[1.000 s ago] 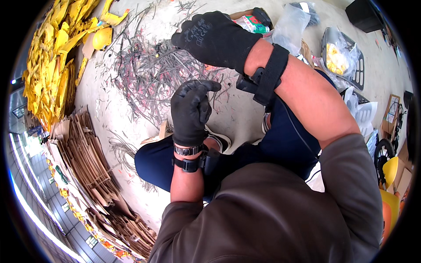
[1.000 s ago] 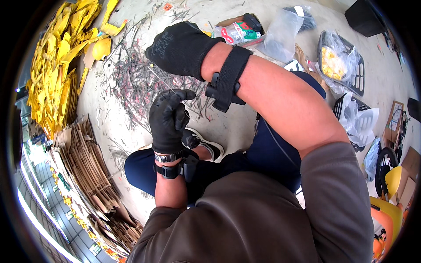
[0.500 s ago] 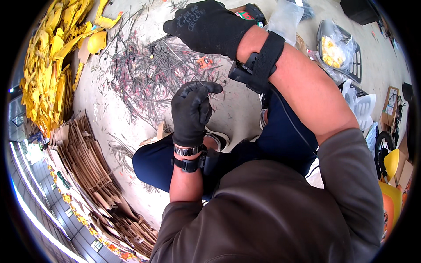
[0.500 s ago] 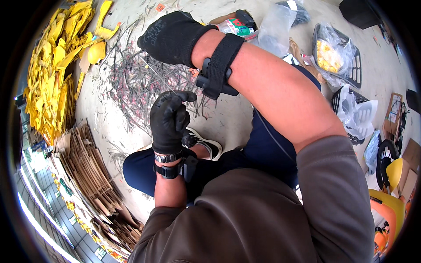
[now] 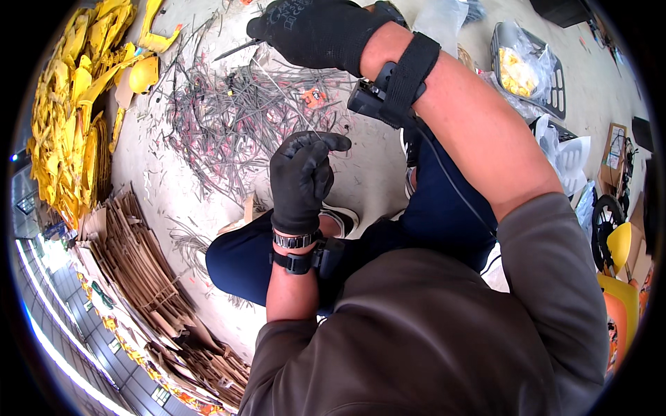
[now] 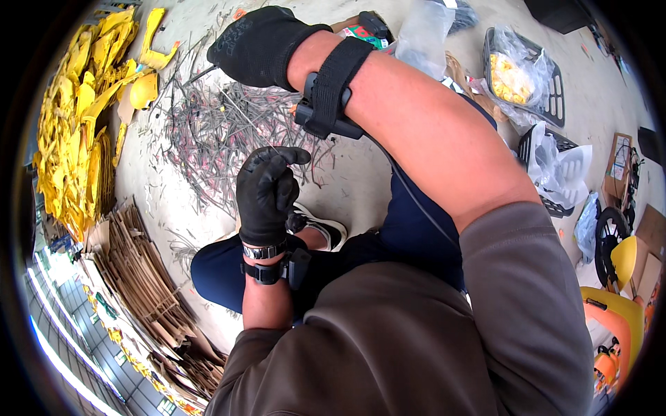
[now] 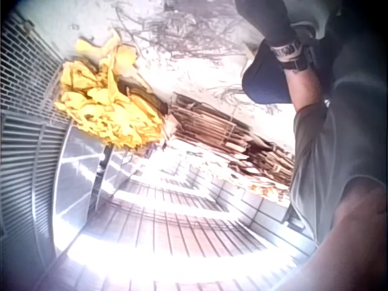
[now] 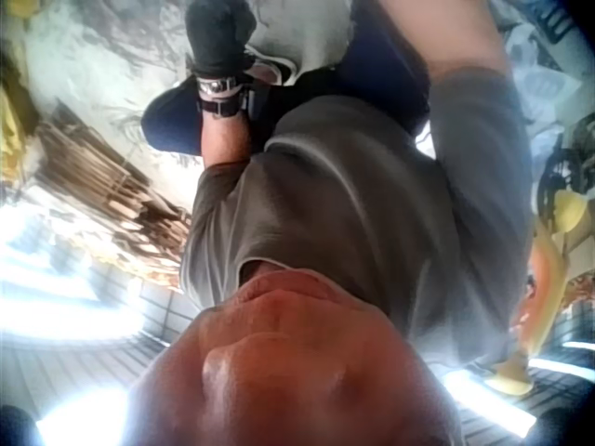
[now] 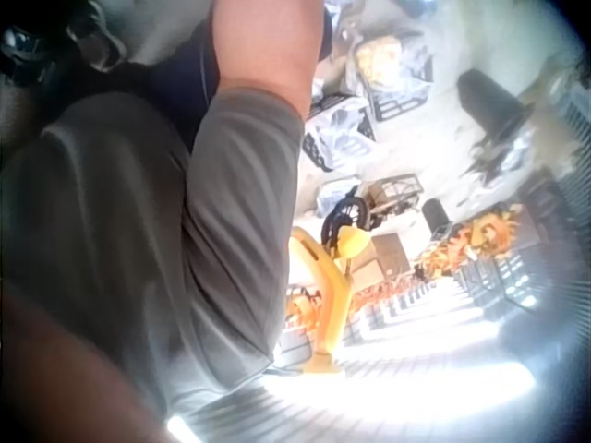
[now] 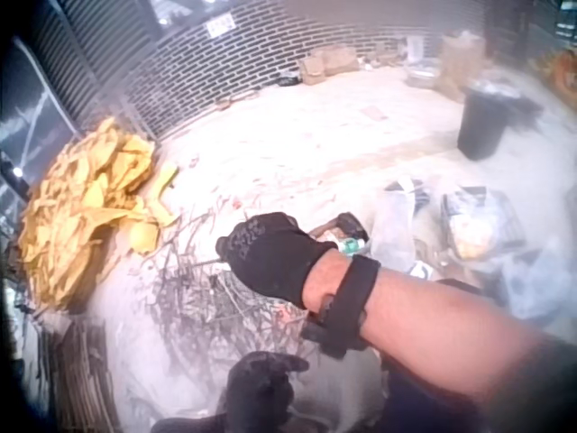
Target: The person uses a pair of wire strippers to remove the insulation from the end of a black wire while sitting on the floor of a warehouse.
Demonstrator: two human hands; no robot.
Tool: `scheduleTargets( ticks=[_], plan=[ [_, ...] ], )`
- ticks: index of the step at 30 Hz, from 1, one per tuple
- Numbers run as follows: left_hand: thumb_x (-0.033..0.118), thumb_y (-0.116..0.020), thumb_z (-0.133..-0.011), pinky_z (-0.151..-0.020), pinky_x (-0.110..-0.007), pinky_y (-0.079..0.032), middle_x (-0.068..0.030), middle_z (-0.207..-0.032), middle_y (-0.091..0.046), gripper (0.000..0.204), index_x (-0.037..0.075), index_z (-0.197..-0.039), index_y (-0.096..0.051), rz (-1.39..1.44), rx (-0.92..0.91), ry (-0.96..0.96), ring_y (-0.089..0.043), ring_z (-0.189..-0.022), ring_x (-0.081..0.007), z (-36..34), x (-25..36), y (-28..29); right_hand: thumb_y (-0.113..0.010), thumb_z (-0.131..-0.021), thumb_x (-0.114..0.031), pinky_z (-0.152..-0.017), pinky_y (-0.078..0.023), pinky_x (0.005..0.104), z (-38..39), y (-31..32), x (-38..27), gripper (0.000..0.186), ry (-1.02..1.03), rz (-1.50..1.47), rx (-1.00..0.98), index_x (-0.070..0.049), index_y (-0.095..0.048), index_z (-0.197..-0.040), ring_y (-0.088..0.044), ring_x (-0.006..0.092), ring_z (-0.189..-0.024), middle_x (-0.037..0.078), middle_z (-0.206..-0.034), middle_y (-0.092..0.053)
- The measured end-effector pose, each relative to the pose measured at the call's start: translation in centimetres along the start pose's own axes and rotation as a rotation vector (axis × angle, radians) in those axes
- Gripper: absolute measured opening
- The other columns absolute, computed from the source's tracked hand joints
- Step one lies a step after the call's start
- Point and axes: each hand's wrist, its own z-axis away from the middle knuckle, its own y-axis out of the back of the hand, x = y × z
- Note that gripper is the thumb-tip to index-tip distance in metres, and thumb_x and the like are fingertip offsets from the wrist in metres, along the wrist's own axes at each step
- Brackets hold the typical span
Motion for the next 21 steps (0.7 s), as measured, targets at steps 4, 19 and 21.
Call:
scheduleTargets(
  ticks=[4,19,21],
  plan=[
    [0.014,-0.051,-0.100,-0.041,-0.019,-0.030,-0.0159,-0.093,-0.073,0.023,-0.005,-0.099,-0.062,0.093,-0.012,0.007,-0.037,-0.044,-0.0025,0.0,-0.2,-0.3,-0.056,-0.090,-0.019,-0.059,-0.055,0.0470,0.3,0.6,0.4,0.019,0.011,0.053,-0.011,-0.014,-0.074,-0.095,-0.072,0.0315,-0.071,0.011,-0.081,-0.074],
    [0.012,-0.049,-0.100,-0.042,-0.020,-0.032,-0.0142,-0.089,-0.073,0.023,-0.005,-0.097,-0.063,0.314,-0.024,0.133,-0.040,-0.044,-0.0034,0.2,0.6,-0.4,-0.053,-0.090,-0.017,-0.073,-0.056,0.0479,0.1,-0.3,2.9,0.023,-0.049,-0.024,-0.144,-0.012,-0.073,-0.101,-0.073,0.0326,-0.087,0.016,-0.095,-0.074],
    [0.011,-0.048,-0.100,-0.042,-0.021,-0.032,-0.0133,-0.088,-0.072,0.024,-0.005,-0.096,-0.064,0.216,-0.050,0.049,-0.040,-0.044,-0.0034,0.3,0.4,-0.3,-0.053,-0.090,-0.017,-0.075,-0.056,0.0479,0.2,-0.3,2.9,0.025,-0.064,-0.046,-0.154,-0.012,-0.073,-0.103,-0.072,0.0330,-0.089,0.016,-0.097,-0.074]
  ],
)
